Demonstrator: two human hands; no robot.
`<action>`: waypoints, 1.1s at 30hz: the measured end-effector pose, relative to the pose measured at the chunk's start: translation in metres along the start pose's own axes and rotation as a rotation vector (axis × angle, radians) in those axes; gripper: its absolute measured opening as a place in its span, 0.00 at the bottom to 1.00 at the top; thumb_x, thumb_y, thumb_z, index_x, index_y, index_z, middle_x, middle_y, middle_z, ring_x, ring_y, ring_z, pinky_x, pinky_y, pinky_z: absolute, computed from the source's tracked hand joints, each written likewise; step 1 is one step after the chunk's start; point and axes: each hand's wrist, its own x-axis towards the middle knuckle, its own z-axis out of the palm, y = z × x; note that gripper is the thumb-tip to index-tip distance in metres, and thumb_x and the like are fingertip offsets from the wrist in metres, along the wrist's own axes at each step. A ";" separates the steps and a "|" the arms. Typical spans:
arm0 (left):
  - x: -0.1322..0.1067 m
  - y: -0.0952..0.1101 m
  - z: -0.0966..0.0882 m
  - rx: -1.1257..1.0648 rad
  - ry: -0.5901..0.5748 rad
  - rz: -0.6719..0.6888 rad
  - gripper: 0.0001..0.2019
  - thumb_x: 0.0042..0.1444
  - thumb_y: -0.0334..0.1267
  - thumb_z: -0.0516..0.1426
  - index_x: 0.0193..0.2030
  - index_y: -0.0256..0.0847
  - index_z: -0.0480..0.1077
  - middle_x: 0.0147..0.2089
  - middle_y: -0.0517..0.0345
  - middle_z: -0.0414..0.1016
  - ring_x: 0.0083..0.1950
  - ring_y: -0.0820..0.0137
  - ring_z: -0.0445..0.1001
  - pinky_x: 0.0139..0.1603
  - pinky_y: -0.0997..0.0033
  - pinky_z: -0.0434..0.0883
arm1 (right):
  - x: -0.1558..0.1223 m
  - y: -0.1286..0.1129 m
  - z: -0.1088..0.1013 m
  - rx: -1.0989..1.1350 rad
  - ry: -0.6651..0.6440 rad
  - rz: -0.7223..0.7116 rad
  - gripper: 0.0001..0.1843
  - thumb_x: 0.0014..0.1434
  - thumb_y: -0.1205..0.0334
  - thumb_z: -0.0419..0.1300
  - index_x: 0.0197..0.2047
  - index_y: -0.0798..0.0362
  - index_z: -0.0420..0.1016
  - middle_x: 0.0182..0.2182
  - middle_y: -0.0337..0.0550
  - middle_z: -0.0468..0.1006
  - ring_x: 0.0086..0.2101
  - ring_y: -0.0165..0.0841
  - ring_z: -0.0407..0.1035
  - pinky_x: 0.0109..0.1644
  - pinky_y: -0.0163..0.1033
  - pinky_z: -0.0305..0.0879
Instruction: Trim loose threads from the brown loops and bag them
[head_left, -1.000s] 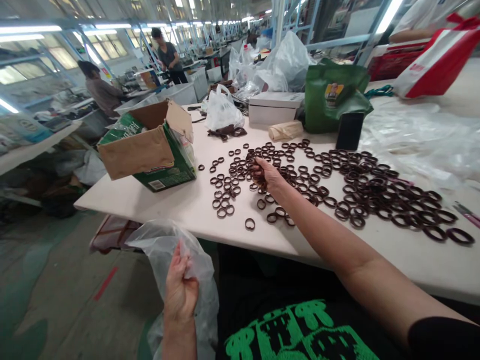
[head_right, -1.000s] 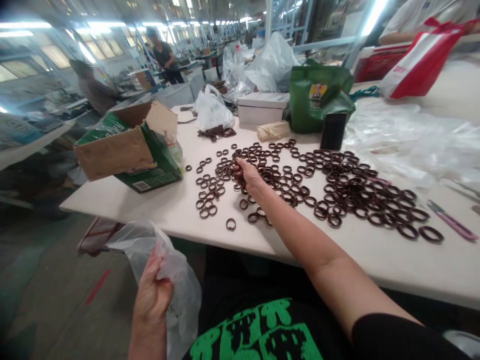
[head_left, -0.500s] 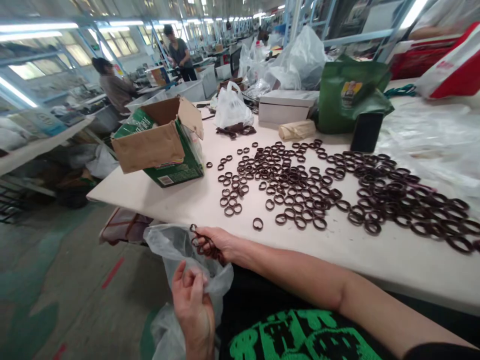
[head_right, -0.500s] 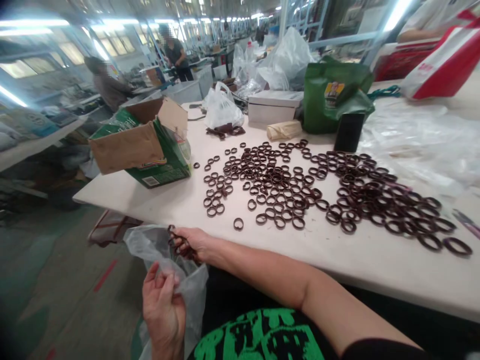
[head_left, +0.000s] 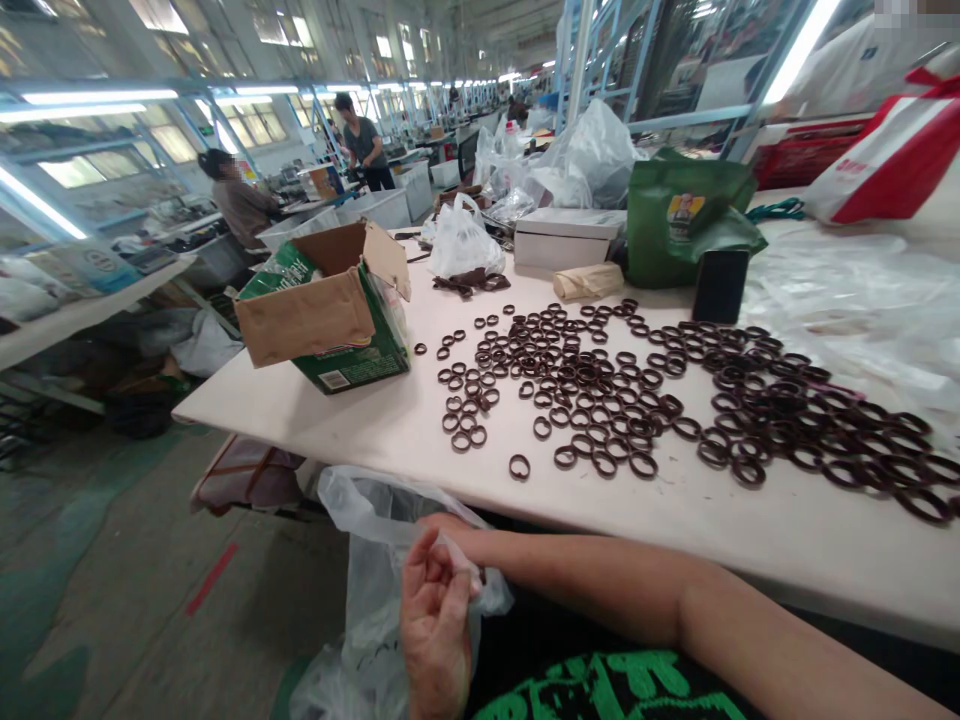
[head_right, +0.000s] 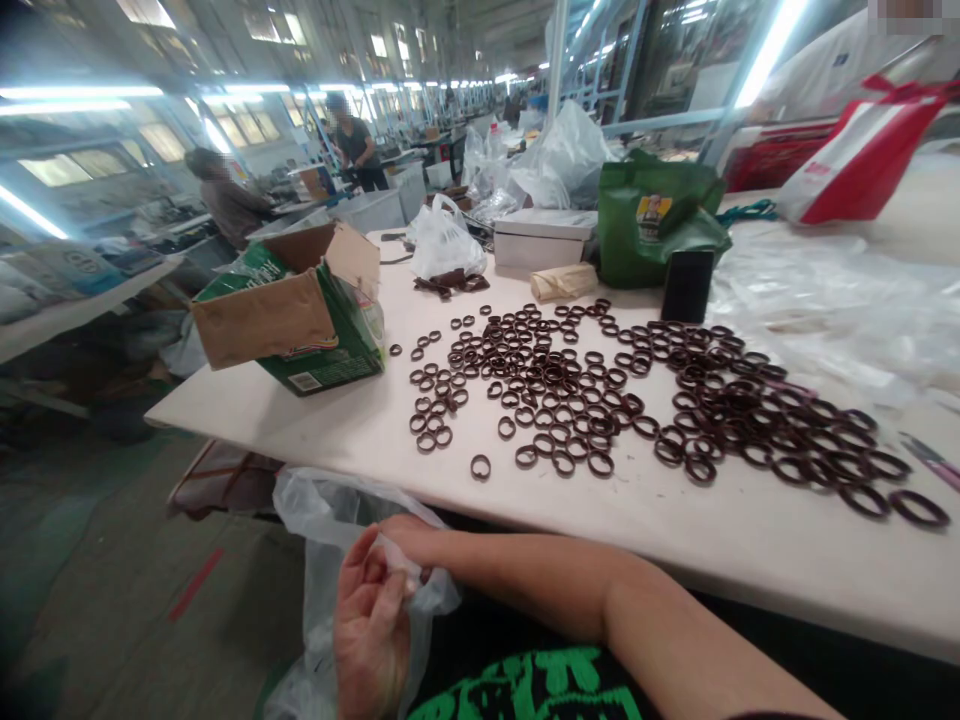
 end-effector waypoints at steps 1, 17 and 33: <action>0.000 0.000 -0.001 -0.004 0.013 -0.004 0.27 0.45 0.39 0.71 0.53 0.46 0.72 0.34 0.60 0.74 0.33 0.74 0.74 0.38 0.75 0.75 | 0.001 0.000 -0.002 -0.024 -0.022 -0.006 0.11 0.45 0.66 0.69 0.21 0.49 0.71 0.15 0.30 0.62 0.17 0.26 0.55 0.15 0.28 0.50; 0.014 0.017 -0.020 -0.087 0.123 -0.050 0.19 0.41 0.39 0.72 0.42 0.46 0.79 0.33 0.60 0.76 0.26 0.78 0.69 0.28 0.80 0.70 | 0.010 -0.088 -0.154 -1.276 0.715 -0.288 0.11 0.59 0.66 0.63 0.46 0.55 0.80 0.45 0.52 0.77 0.48 0.44 0.67 0.52 0.44 0.59; 0.036 0.016 -0.018 -0.008 0.063 0.010 0.12 0.38 0.37 0.70 0.32 0.42 0.79 0.25 0.60 0.74 0.30 0.71 0.73 0.35 0.73 0.74 | -0.015 -0.083 -0.161 -1.141 0.772 -0.301 0.09 0.63 0.64 0.60 0.36 0.51 0.82 0.36 0.45 0.80 0.37 0.37 0.71 0.41 0.39 0.61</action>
